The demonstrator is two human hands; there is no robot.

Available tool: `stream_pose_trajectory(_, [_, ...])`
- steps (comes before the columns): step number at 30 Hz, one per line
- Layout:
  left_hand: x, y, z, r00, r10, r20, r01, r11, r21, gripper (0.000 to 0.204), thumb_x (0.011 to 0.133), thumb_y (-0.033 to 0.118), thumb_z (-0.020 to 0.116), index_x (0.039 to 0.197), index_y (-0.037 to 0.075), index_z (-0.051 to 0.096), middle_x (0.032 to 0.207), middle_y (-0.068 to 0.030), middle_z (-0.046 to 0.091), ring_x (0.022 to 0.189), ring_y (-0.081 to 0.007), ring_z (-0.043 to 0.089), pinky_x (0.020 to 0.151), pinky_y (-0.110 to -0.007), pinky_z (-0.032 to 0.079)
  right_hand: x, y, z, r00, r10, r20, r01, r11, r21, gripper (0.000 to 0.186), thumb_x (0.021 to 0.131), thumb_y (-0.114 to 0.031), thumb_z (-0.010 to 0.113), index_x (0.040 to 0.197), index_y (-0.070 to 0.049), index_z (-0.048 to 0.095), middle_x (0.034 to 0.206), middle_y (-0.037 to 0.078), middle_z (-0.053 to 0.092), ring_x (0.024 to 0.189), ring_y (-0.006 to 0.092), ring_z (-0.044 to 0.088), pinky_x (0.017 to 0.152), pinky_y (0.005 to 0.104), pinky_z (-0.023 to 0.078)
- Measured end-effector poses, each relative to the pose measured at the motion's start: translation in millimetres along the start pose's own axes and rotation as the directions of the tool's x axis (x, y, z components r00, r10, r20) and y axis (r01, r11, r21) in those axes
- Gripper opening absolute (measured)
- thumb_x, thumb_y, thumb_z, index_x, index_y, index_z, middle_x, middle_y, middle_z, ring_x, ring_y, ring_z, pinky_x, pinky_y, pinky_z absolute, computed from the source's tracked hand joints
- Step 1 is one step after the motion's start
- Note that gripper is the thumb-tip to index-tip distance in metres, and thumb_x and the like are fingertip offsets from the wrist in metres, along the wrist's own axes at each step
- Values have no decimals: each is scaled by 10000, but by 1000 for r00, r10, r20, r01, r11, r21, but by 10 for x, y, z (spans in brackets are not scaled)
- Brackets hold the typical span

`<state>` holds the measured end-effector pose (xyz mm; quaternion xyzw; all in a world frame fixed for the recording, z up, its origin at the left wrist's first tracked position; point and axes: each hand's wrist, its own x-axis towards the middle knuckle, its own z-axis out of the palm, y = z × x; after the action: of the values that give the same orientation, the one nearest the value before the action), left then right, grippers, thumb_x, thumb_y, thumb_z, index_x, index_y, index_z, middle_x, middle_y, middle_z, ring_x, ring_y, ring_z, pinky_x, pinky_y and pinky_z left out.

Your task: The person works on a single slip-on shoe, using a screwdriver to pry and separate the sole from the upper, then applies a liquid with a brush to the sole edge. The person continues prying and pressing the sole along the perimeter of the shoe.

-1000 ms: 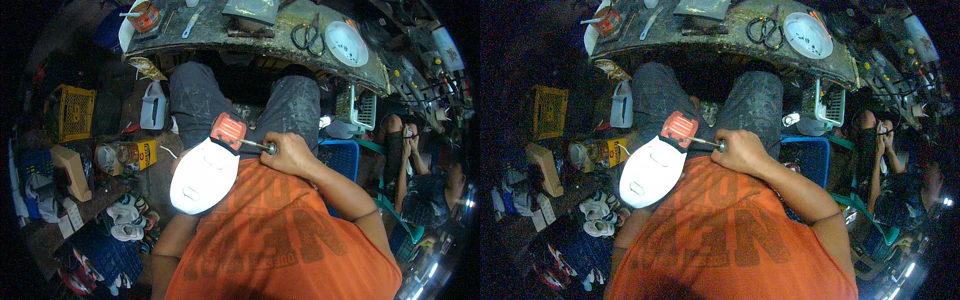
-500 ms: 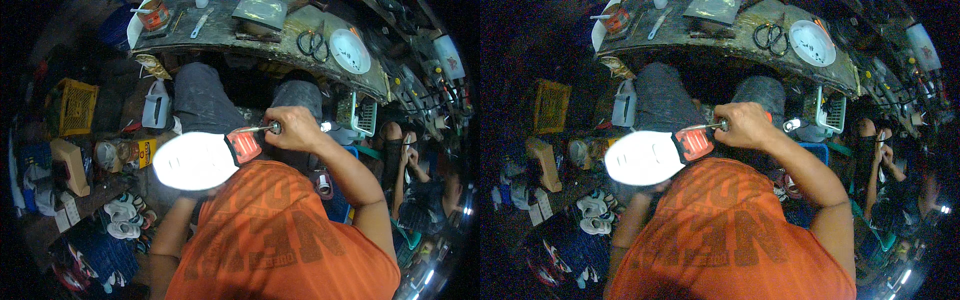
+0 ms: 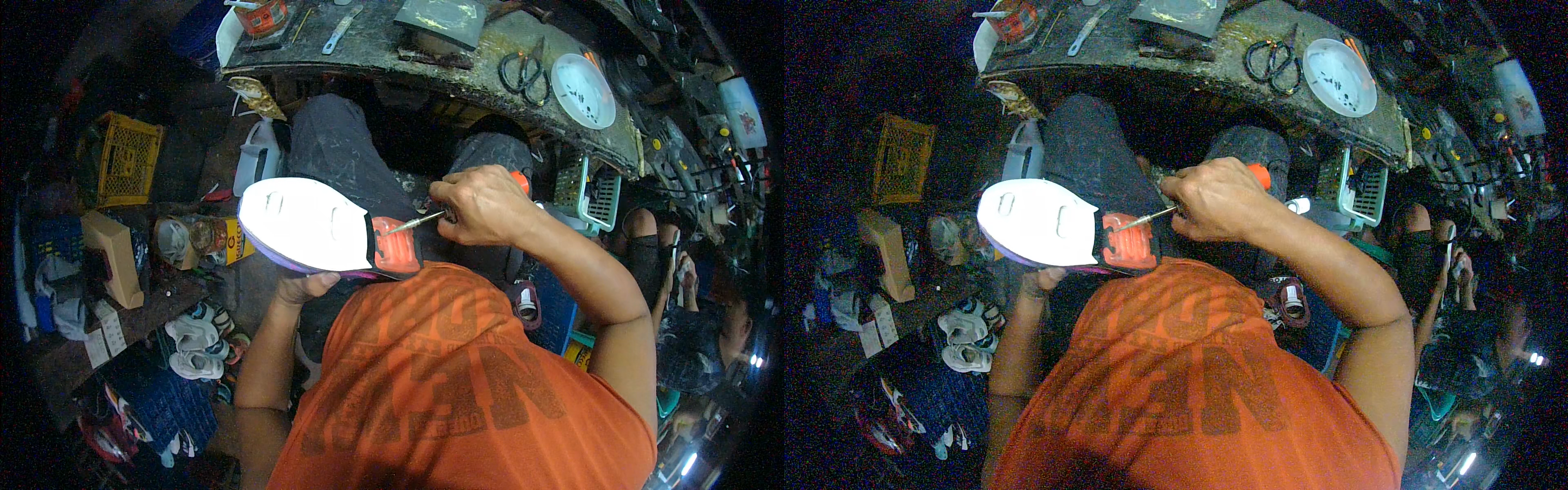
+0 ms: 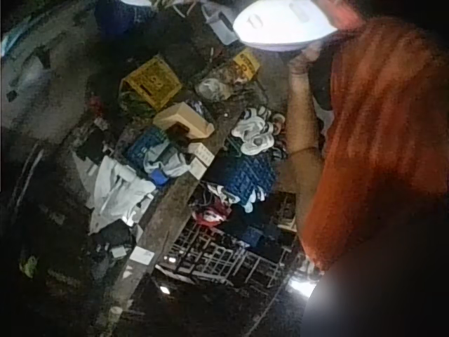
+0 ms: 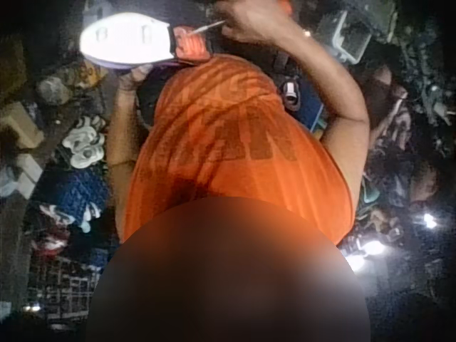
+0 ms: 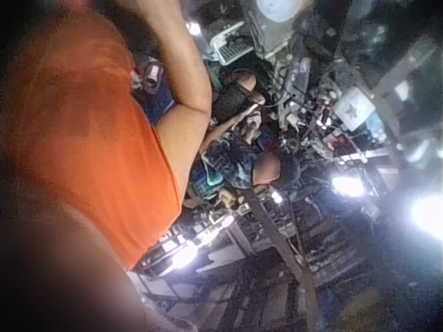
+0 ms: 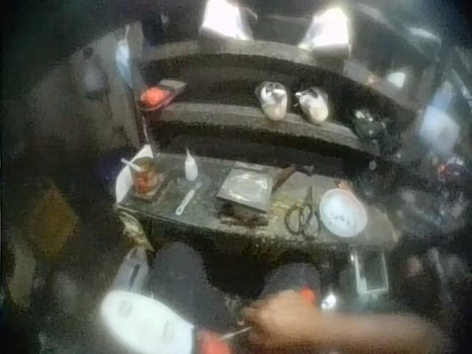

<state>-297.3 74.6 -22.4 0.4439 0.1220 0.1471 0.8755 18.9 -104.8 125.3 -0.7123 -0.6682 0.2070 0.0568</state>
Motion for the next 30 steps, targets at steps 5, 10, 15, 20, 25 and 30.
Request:
stream_pose_trajectory(5, [7,-6,-6,1000,-5,23,5,1000,-11,790,925,461,715,1571,99,438,1516,-164,548,1401,-352,525,1177,-504,429,5,5,4,1000,16,-3,-16,1000,-19,272,767,-288,752,909,-60,714,904,140,758,832,389,742,731,536,596])
stream_pose_trajectory(10, [22,-14,-9,1000,-4,31,5,999,-34,814,915,462,725,1578,95,427,1523,-173,540,1409,-362,520,1183,-514,427,14,28,23,1000,2,-29,-2,1000,-10,255,755,-272,748,895,-61,715,887,140,755,827,385,741,727,535,594])
stream_pose_trajectory(15, [25,-19,-23,999,0,36,2,999,-53,839,905,464,735,1585,90,415,1531,-181,532,1417,-372,515,1189,-524,424,35,54,44,999,-8,-52,9,1000,15,268,740,-256,761,877,-42,676,841,143,705,831,387,717,724,517,569])
stream_pose_trajectory(20, [21,-22,-22,999,4,33,-1,997,-76,864,895,465,745,1593,86,403,1539,-189,525,1424,-382,510,1195,-534,422,58,68,58,996,-30,-79,30,1000,2,266,740,-256,762,880,-46,678,828,136,695,814,385,712,717,512,569])
stream_pose_trajectory(25, [7,-32,-40,999,15,31,-12,996,-94,889,885,466,755,1600,82,391,1546,-198,517,1432,-393,505,1201,-545,420,61,77,94,983,-2,-186,4,1000,8,269,746,-257,758,901,-56,672,833,136,691,822,387,712,714,516,567])
stream_pose_trajectory(30, [-13,-15,-59,999,35,24,-32,994,-107,915,875,468,765,1607,78,380,1554,-206,509,1440,-403,500,1208,-555,418,33,43,202,992,18,-127,-9,998,67,276,772,-273,747,923,-55,669,884,137,718,853,402,710,731,534,567])
